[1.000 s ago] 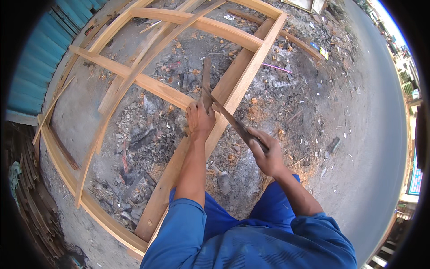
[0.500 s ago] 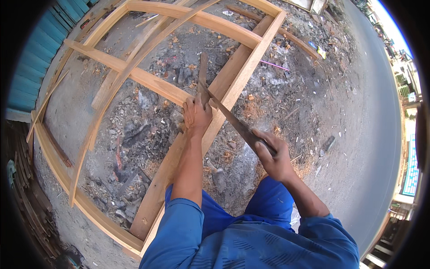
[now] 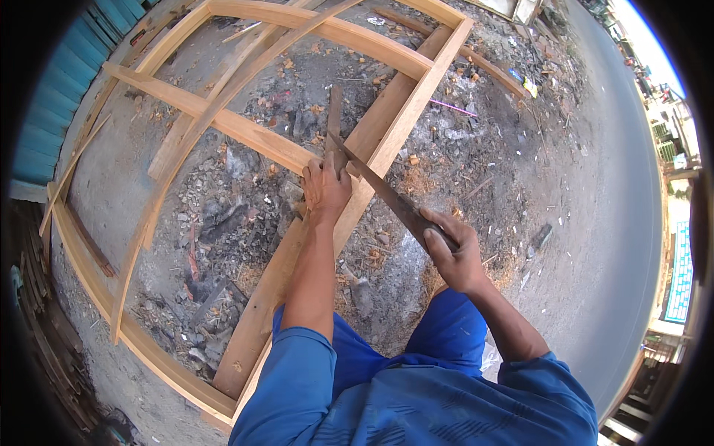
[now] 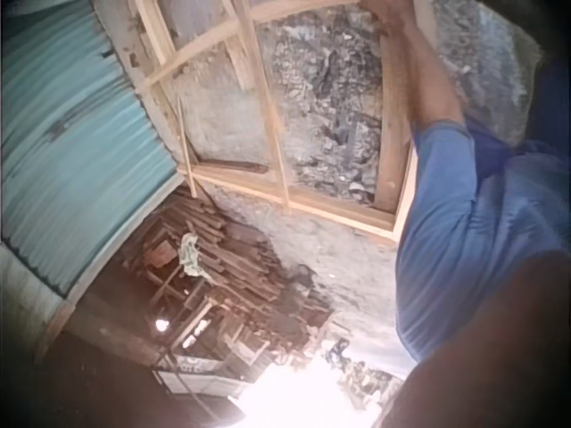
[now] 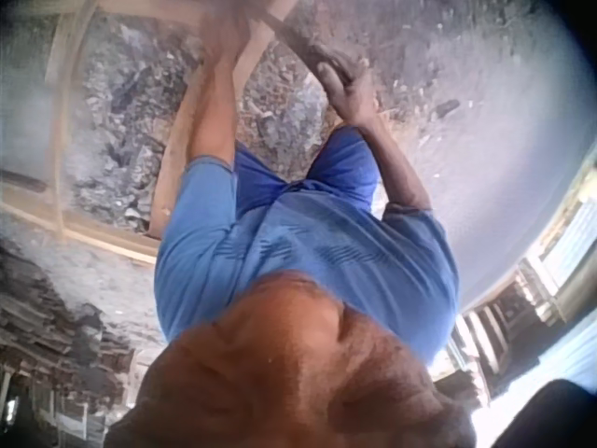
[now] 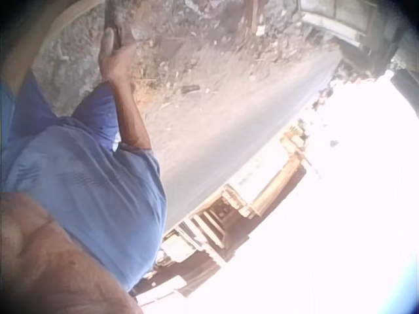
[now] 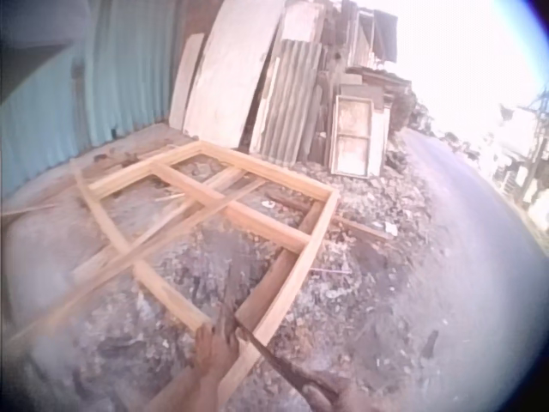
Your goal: The person uses a hand saw to cut a piece of wood that is part of a larger wooden frame construction. The person holds the wood in place by hand and with their foot while sawing through it.
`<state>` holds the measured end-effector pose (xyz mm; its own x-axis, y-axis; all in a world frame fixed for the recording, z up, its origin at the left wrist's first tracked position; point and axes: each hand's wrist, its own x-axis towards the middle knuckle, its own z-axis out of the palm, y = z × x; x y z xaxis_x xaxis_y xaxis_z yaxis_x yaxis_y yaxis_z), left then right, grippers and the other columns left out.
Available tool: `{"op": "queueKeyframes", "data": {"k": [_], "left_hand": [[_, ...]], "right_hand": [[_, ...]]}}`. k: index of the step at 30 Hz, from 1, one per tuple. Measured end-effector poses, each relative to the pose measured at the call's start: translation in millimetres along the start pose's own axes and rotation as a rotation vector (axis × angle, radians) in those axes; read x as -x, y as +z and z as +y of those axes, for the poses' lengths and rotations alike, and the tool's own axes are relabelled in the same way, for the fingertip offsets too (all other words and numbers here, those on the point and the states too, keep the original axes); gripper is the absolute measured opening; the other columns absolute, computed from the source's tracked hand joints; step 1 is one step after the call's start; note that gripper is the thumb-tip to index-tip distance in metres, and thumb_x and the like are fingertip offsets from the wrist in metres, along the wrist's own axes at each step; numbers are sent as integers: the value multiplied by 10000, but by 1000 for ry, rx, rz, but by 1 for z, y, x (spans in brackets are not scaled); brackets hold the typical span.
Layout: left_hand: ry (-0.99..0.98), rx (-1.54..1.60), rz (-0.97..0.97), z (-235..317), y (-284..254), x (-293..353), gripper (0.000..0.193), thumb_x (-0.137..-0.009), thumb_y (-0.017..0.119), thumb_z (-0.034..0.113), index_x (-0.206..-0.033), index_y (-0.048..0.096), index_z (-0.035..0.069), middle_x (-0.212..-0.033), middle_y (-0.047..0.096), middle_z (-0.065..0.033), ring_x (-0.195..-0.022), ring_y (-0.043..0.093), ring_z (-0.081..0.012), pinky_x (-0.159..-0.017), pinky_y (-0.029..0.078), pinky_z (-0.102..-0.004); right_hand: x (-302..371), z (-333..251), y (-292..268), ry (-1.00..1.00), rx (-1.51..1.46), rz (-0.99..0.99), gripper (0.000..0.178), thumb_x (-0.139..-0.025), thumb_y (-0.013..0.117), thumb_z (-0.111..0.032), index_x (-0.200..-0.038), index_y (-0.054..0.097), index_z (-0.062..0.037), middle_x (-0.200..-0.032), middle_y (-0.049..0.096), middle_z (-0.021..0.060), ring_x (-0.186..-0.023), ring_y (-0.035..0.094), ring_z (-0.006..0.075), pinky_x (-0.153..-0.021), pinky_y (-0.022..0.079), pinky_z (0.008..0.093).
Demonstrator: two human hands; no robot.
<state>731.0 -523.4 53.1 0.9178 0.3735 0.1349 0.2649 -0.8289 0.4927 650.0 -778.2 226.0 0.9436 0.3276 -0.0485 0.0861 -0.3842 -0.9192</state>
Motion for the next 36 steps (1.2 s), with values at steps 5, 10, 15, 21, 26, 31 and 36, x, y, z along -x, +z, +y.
{"op": "queueKeyframes", "data": {"k": [5,10,15,21,26,31,36], "left_hand": [[15,40,-42,28,9,-4,465,-898,672,286,-1311,624,78,-1166,568,-175,-1136,540,-380,-982,438,-510],[17,39,-9,15,7,-12,465,-892,681,284,-1314,622,97,-1175,574,-171,-1131,551,-383,-986,448,-507],[-25,11,-23,7,-10,3,514,-882,684,292,-1370,620,144,-1212,579,-176,-1152,552,-391,-1002,464,-504],[29,62,-46,33,16,-1,505,-881,680,300,-1357,623,142,-1198,577,-179,-1153,549,-391,-1010,457,-505],[-41,-27,-49,4,-4,3,504,-877,680,296,-1354,620,145,-1193,578,-176,-1154,546,-392,-1001,462,-507],[-22,1,-61,14,0,-2,514,-885,674,288,-1374,604,148,-1212,569,-181,-1153,544,-395,-1010,457,-501],[-12,37,-89,27,14,-3,533,-888,673,290,-1398,590,161,-1218,569,-168,-1154,543,-390,-1021,449,-496]], "right_hand": [[-101,30,45,-15,41,123,358,-961,599,-100,-1267,646,79,-1168,714,240,-1005,709,266,-935,528,339],[-81,8,35,-43,106,-14,365,-968,591,-105,-1289,638,62,-1190,705,247,-1070,707,247,-929,528,349],[4,12,10,-125,92,40,376,-979,584,-104,-1314,626,61,-1192,709,220,-1037,708,243,-905,537,365],[-111,42,46,-14,72,113,378,-951,616,-122,-1286,641,52,-1152,709,239,-1030,720,291,-927,533,364],[-3,1,10,-51,46,-19,402,-974,577,-82,-1341,614,77,-1228,698,239,-1123,694,279,-979,520,360],[-67,23,41,16,-11,31,389,-964,603,-108,-1308,632,69,-1242,692,253,-1148,693,280,-986,515,354],[-116,35,46,5,3,101,366,-938,611,-115,-1250,661,70,-1144,712,272,-1122,701,332,-990,516,382]]}}
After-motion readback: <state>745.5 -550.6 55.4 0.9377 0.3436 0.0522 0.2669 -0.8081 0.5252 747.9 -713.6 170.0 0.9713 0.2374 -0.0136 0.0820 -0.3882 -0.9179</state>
